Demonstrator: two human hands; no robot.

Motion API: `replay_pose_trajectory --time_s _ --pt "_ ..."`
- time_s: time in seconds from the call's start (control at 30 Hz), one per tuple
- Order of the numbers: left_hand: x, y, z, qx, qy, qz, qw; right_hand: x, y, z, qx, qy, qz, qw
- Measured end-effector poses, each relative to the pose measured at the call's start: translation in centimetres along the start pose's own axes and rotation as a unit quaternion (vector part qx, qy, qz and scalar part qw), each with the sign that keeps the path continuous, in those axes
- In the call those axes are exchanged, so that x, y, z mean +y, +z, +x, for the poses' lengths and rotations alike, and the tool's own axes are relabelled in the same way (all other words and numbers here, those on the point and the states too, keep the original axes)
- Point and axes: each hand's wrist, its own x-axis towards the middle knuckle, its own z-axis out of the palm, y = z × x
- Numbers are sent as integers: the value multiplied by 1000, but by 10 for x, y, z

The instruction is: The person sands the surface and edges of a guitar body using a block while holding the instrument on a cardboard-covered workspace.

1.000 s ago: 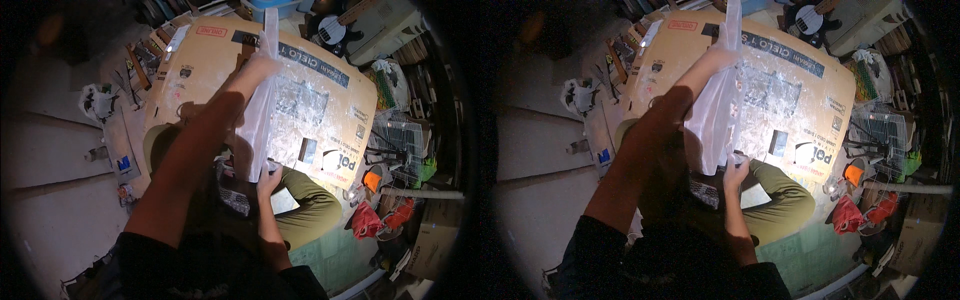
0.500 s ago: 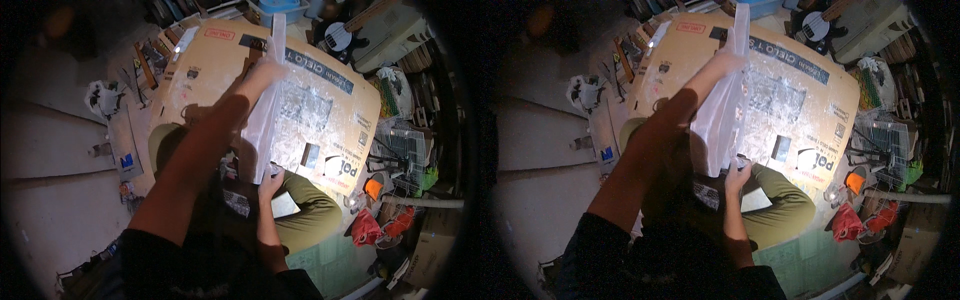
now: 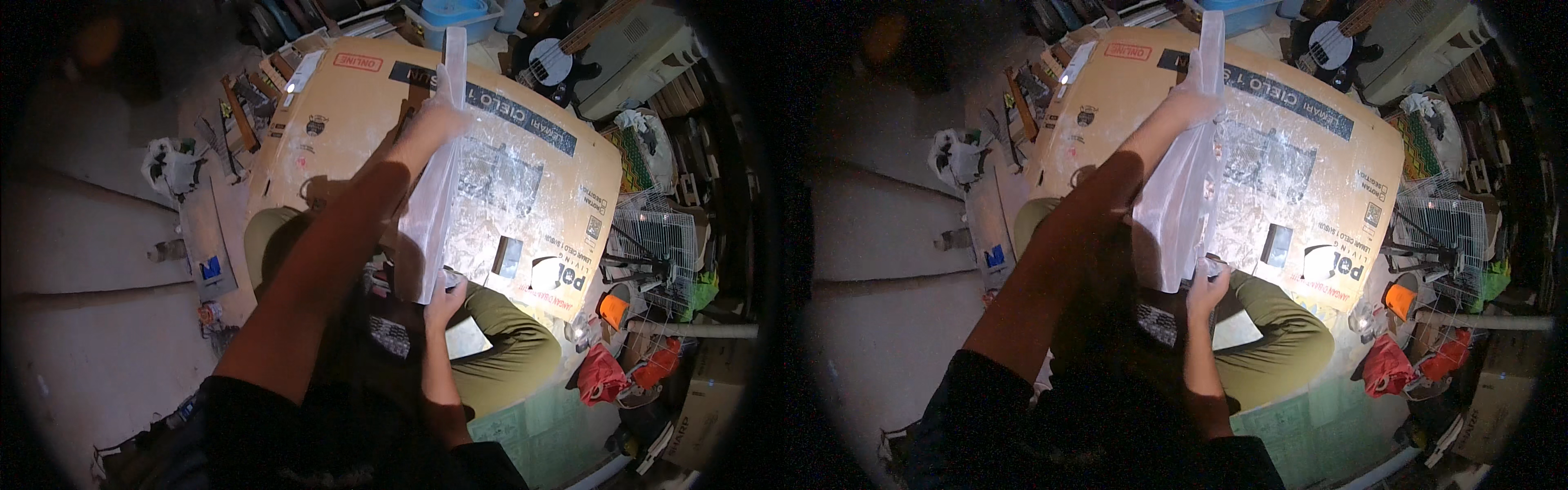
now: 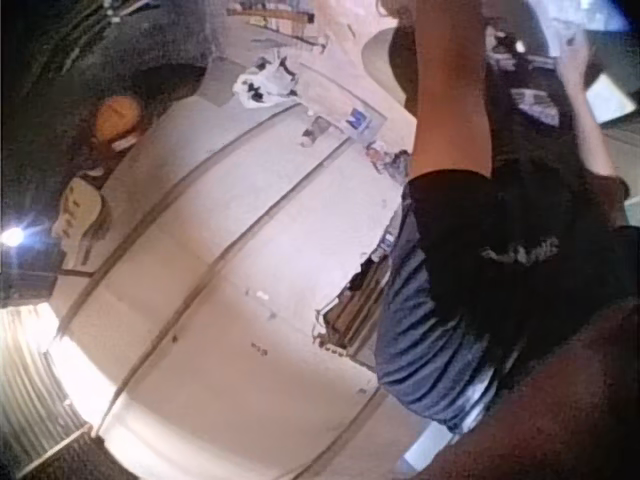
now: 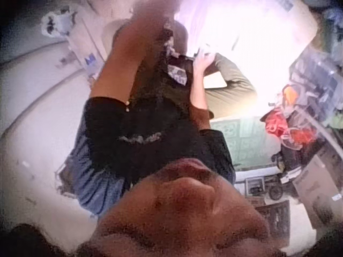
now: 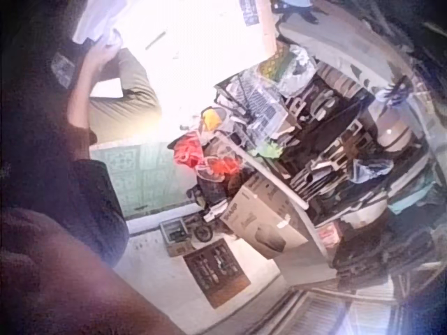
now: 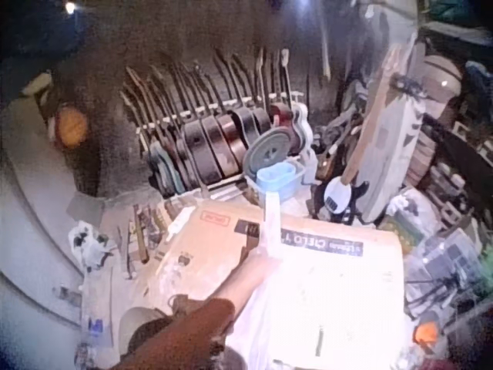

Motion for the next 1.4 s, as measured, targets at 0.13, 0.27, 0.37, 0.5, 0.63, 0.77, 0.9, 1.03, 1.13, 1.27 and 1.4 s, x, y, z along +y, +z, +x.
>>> replay_pose_trajectory --time_s 0.13,0.27,0.37,0.5,0.63,0.77,0.9,1.03,1.13,1.27,1.4 --pt "6 0 -24 3 5 -8 1000 -1 7 21 -17 5 -15 1000" --pt "18 -12 -22 34 40 -5 999 0 3 8 0 2 -23 1000" --pt "-3 5 -1 -30 -4 -72 997 2 4 17 -25 9 26 999" --pt "8 3 3 -6 16 -47 999 2 -7 9 -24 15 -40 999" --pt "26 -11 -1 -39 -27 -32 998 -1 2 19 -18 16 -61 998" --pt "9 -3 4 -6 1 -22 1000 2 4 17 -22 -12 -22 999" --pt "0 -1 5 -25 5 -53 998 -9 6 18 -17 -19 -74 997" --pt "-12 12 11 -13 37 -33 999 -10 -2 14 -27 20 -23 999" --pt "-26 16 28 0 50 -11 999 6 -5 11 -31 -31 -76 996" --pt "-35 20 39 13 58 24 998 11 5 18 -17 -7 -13 1000" --pt "-39 27 24 6 45 -8 999 3 -1 5 -25 9 -15 1000"
